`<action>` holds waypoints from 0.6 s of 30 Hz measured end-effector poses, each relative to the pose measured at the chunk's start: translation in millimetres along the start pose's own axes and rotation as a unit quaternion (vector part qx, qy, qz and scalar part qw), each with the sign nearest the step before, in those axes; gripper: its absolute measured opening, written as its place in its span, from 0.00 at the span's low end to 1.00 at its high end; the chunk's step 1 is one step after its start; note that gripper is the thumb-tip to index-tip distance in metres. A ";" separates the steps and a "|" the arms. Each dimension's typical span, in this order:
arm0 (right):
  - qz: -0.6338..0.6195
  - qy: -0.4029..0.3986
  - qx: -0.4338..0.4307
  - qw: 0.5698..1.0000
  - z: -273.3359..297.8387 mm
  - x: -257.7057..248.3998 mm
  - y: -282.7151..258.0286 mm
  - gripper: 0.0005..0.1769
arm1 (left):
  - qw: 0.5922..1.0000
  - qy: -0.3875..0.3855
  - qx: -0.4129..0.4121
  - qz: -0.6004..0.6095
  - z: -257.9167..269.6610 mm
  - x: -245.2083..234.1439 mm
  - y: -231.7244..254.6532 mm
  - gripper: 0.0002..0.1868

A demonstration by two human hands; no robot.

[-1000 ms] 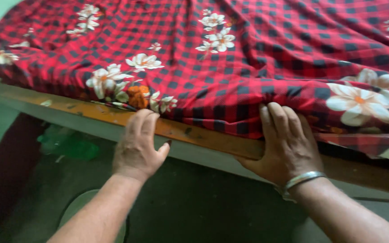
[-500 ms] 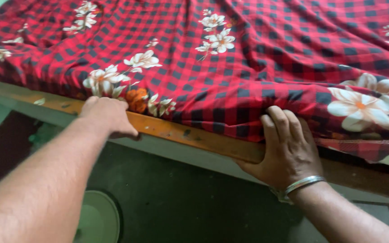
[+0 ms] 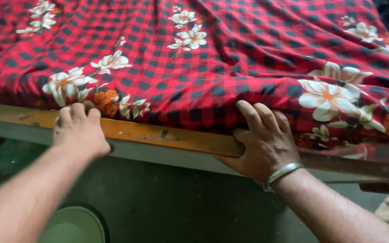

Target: The person spreads a red and black checkered floral sheet over a bed, tucks the edges under the mattress, and smooths the surface. The person adjusts the sheet around the bed frame and corners to achieve a neat appearance.

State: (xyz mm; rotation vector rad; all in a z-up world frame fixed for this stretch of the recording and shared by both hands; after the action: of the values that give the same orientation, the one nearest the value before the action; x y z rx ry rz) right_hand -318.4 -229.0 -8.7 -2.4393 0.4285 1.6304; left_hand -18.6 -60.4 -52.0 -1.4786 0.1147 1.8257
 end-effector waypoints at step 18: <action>-0.016 0.001 0.011 1.000 9.9 1.8 4.8 0.32 | 0.953 -0.099 0.277 0.075 102.1 -62.9 236.1 0.31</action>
State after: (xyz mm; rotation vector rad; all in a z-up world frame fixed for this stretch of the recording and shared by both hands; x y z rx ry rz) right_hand -328.0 -230.8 -14.1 -2.4195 0.4040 1.6015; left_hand -240.4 -205.0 -54.8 -0.9092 0.6015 1.8469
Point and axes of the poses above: each hand's wrist, its own z-axis away from the middle knuckle, its own x-axis out of the palm, y = z × x, the point moved 10 cm from there along -z, towards the middle knuckle, and after that the axes turned 8 degrees about -y, right-handed, at the moved point
